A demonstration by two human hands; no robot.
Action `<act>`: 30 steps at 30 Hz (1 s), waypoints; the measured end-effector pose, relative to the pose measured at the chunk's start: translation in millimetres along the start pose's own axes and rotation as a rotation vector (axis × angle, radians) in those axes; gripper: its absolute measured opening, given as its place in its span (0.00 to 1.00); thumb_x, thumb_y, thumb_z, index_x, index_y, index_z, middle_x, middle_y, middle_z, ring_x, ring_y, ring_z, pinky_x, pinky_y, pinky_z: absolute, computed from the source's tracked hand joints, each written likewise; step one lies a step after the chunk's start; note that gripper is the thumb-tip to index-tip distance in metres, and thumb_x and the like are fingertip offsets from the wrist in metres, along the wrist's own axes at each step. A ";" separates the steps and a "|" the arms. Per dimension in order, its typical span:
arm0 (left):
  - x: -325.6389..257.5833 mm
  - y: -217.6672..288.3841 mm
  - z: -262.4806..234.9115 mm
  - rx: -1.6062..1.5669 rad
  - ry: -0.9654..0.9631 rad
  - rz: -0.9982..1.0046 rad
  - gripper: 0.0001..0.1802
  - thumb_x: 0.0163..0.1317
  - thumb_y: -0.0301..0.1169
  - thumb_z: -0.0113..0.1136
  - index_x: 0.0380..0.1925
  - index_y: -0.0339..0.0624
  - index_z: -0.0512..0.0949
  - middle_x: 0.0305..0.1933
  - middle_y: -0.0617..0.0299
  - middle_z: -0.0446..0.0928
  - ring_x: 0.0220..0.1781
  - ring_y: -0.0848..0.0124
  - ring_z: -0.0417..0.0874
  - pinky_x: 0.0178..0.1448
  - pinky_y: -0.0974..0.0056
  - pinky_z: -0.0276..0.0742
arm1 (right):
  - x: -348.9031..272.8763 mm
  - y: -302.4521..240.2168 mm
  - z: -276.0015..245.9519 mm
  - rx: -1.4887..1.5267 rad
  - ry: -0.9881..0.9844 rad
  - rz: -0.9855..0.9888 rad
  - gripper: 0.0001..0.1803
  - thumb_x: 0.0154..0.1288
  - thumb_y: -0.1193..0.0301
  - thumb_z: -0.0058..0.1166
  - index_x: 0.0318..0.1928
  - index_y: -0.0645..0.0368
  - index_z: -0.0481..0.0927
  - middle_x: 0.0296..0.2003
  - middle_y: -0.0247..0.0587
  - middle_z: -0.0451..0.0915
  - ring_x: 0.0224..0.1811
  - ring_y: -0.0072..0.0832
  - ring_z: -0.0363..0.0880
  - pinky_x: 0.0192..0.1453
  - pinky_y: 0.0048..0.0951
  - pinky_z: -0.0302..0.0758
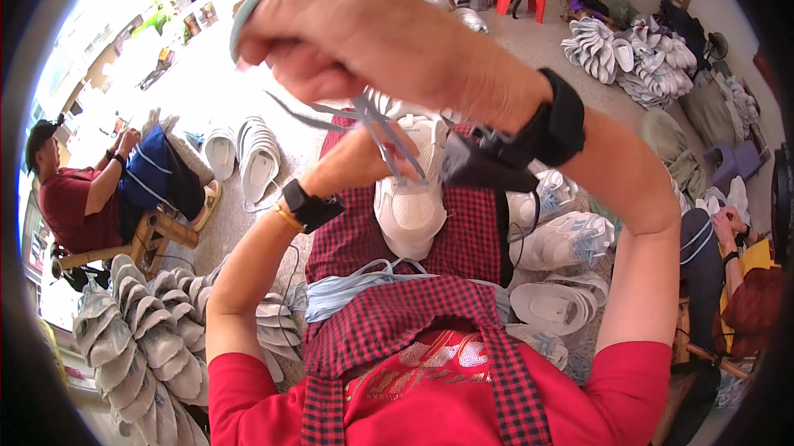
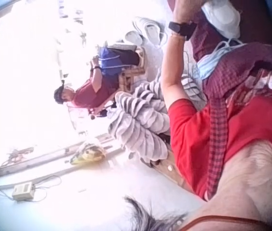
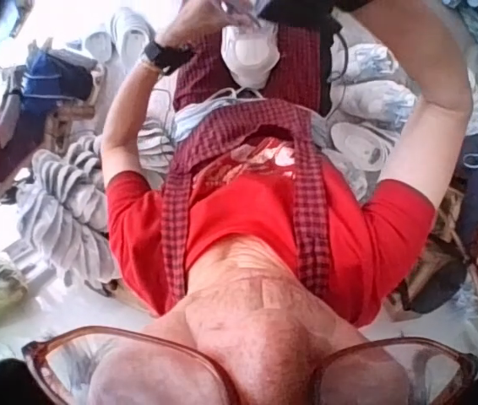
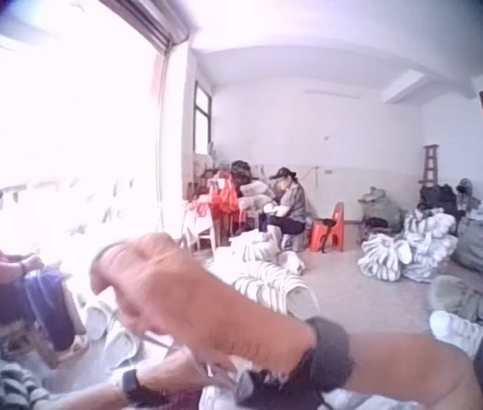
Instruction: Lacing a white sneaker in a shoe manufacturing workshop.
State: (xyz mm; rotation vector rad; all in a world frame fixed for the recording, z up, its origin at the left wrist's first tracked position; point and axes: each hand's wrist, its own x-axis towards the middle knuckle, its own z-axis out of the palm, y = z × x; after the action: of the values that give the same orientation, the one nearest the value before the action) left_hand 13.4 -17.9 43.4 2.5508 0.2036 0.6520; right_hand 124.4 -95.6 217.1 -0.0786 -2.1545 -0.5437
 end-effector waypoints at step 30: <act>-103.2 -71.9 -53.7 0.329 0.407 -0.705 0.11 0.60 0.33 0.62 0.32 0.34 0.83 0.28 0.50 0.83 0.30 0.57 0.83 0.38 0.58 0.78 | -288.3 -82.0 -50.7 -0.247 -0.155 1.284 0.09 0.62 0.69 0.57 0.39 0.62 0.82 0.36 0.49 0.84 0.40 0.43 0.83 0.48 0.42 0.77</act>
State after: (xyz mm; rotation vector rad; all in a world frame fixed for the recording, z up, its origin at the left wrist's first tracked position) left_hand -104.4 40.6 6.1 2.3487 1.3675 0.8788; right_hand 316.7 -150.2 -11.8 -1.5320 -1.6959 -0.0161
